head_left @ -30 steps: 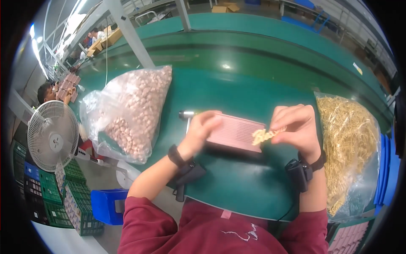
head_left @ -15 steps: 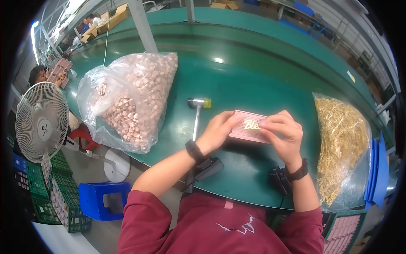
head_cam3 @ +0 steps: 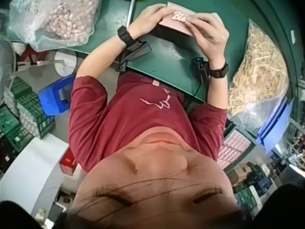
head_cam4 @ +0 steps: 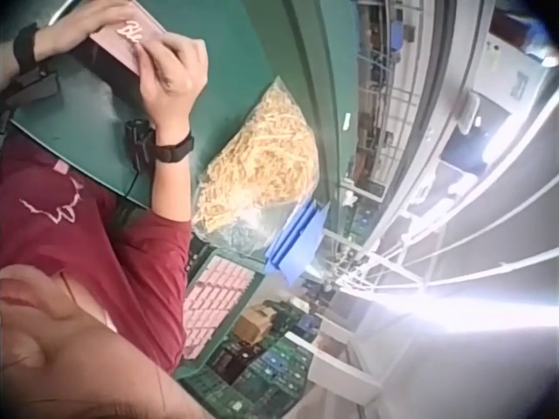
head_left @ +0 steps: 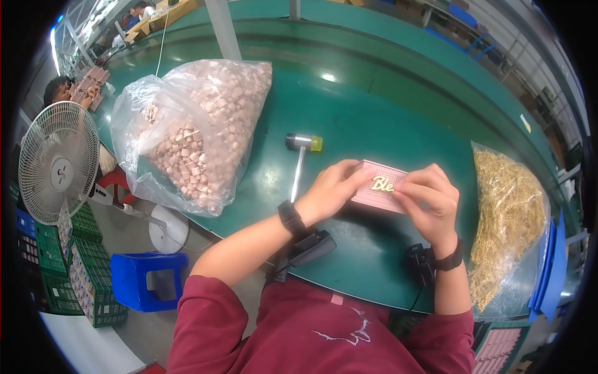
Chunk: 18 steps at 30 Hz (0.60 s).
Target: Packaging small components into pink boxes on a factory assembly line.
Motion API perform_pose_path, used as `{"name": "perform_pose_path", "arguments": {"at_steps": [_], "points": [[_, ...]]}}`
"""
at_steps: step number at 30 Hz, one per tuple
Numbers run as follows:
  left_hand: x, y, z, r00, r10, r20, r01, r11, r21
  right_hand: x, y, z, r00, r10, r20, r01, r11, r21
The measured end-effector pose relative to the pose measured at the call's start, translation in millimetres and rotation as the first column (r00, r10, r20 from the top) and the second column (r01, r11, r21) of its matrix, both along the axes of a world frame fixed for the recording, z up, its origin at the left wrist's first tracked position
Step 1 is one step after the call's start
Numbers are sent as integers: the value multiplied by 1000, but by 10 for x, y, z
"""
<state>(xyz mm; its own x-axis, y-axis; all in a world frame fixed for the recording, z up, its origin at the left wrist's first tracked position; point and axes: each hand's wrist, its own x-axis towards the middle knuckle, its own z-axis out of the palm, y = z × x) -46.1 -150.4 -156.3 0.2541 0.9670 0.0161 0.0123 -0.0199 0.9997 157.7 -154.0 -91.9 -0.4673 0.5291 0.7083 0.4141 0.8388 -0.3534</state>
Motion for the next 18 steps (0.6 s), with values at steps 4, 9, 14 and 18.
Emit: {"name": "perform_pose_path", "arguments": {"at_steps": [4, 9, 14, 18], "points": [[-16, -25, 9, 1000, -7, 30, 7, 1000, 4, -3, -41, -2, 998, -54, 18, 55, 998, -38], [-3, -57, 160, 976, -88, 198, 91, 996, -7, 5, -60, 32, 997, -56, 47, 58, 998, -36], [-32, -23, 136, 988, -83, 128, 91, 994, -58, 82, -23, 71, 995, -12, 100, 21, 996, -88], [-12, 9, 188, 982, -122, 145, 129, 991, -39, 147, -5, 14, 996, -67, 50, 77, 969, -234]]}}
